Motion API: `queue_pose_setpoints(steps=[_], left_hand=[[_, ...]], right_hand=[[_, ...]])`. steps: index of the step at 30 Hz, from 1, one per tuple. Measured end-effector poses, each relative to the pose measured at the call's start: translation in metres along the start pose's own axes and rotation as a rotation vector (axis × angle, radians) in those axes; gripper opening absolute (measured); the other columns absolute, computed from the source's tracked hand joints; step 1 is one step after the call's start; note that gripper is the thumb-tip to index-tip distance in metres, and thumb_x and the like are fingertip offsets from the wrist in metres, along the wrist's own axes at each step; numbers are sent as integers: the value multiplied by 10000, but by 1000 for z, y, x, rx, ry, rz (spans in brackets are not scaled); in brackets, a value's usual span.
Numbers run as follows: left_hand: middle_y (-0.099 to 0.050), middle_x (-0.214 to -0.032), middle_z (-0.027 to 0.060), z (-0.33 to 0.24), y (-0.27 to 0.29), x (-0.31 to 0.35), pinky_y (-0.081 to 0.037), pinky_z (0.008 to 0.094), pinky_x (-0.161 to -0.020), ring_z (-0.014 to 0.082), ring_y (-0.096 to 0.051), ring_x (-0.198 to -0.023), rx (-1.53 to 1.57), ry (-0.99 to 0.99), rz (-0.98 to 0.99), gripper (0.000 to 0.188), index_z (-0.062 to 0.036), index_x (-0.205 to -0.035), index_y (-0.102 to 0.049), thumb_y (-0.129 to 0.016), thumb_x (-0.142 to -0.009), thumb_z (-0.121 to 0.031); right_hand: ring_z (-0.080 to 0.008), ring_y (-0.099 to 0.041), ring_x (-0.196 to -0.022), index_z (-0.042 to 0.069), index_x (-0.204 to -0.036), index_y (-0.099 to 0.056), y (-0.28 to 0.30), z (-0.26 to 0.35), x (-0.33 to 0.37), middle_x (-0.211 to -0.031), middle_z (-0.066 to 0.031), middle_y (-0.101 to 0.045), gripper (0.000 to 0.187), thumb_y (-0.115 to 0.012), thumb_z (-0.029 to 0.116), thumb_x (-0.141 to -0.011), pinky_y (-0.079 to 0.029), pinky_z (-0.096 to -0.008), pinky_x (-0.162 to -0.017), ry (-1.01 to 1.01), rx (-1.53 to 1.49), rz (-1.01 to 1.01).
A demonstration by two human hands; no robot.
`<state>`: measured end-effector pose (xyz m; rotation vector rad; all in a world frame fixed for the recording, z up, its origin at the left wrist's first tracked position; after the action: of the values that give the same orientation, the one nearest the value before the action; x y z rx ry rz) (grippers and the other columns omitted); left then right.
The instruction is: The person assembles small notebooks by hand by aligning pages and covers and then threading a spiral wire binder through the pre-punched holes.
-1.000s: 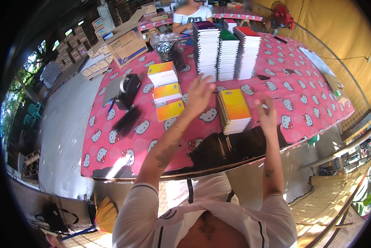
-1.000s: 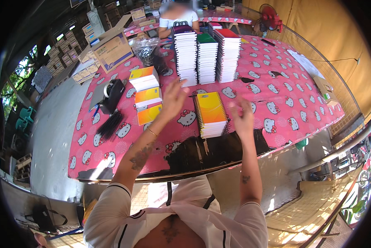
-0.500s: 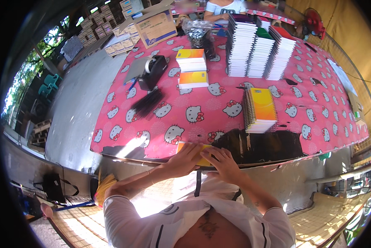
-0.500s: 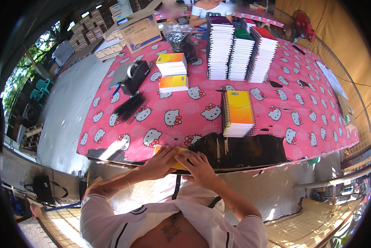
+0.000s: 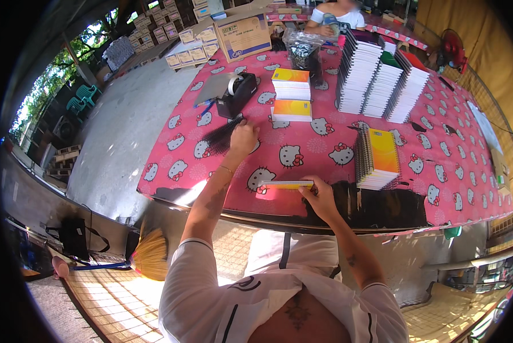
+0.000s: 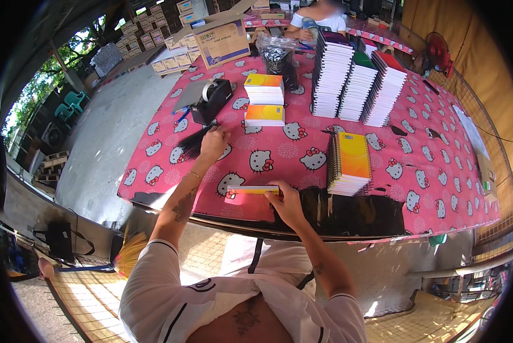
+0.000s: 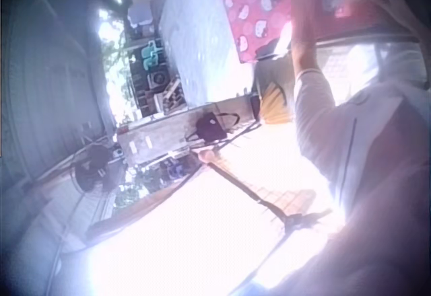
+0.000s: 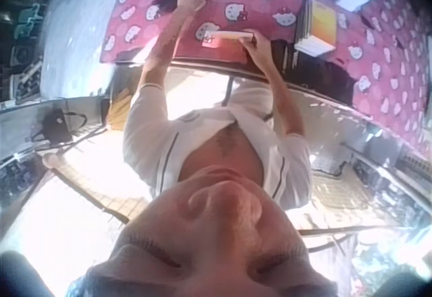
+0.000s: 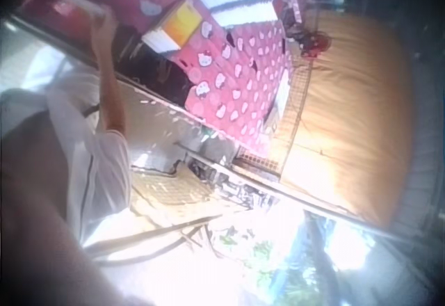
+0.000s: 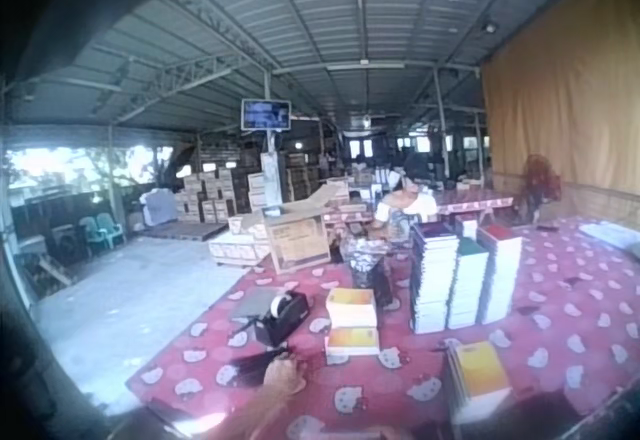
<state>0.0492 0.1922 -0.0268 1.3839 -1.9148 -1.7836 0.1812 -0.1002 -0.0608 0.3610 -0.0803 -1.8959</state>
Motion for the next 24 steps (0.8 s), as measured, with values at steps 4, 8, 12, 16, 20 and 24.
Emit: queue_pose_setpoints(steps=[4,8,12,16,20,24], left_hand=[[-629,-1074,193,-13,-28,15,-567,465,-792,384,-657,-932,-135,-135,14,237,-17,-1096,-624,-613,-931,-187],[-625,-1032,177,-58,13,46,-542,462,-725,346,-654,-900,221,-61,-147,181,-12,-1088,-603,-594,-956,-135],[-611,-934,162,-76,47,114,-483,396,-689,301,-607,-803,847,199,-67,164,17,-1108,-596,-545,-962,-38],[-627,-916,153,-129,60,150,-469,385,-735,273,-598,-821,710,17,-124,180,41,-1124,-601,-532,-970,-22],[-611,-1241,230,-117,32,163,-475,413,-962,352,-605,-1106,1045,233,-142,361,50,-1363,-491,-452,-1019,-51],[-550,-1360,254,-148,27,169,-417,438,-1062,389,-549,-1242,889,39,-57,421,46,-1438,-420,-434,-1032,-64]], right_hand=[[-60,-586,-705,5,-1181,-608,4,17,-3,-861,-32,-658,270,-675,89,-933,-486,-237,-609,106,-111,-143],[-79,-619,-835,16,-1166,-586,16,-14,-3,-1008,-55,-649,249,-675,81,-942,-528,-231,-702,-105,-218,-101],[-123,-642,-863,11,-1220,-520,31,-19,7,-1020,-80,-642,308,-640,19,-936,-559,-260,-775,-49,-323,-184],[-138,-645,-878,27,-1282,-447,29,-18,4,-1063,-92,-628,423,-640,-20,-908,-564,-266,-780,-53,-321,-186],[-128,-641,-883,25,-1256,-470,23,-14,5,-1074,-88,-622,416,-674,3,-894,-561,-258,-773,-137,-375,-149],[-106,-634,-864,11,-1184,-542,19,-19,5,-1009,-63,-638,314,-689,53,-911,-547,-248,-765,-127,-349,-108]])
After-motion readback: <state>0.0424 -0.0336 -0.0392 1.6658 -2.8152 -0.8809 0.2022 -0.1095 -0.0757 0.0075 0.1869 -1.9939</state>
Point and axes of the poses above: each hand's wrist, its own x-axis away from the middle knuckle, its own y-axis out of the back of the hand, z = x × y, the point moved 6 cm from there along -x, towards the middle knuckle
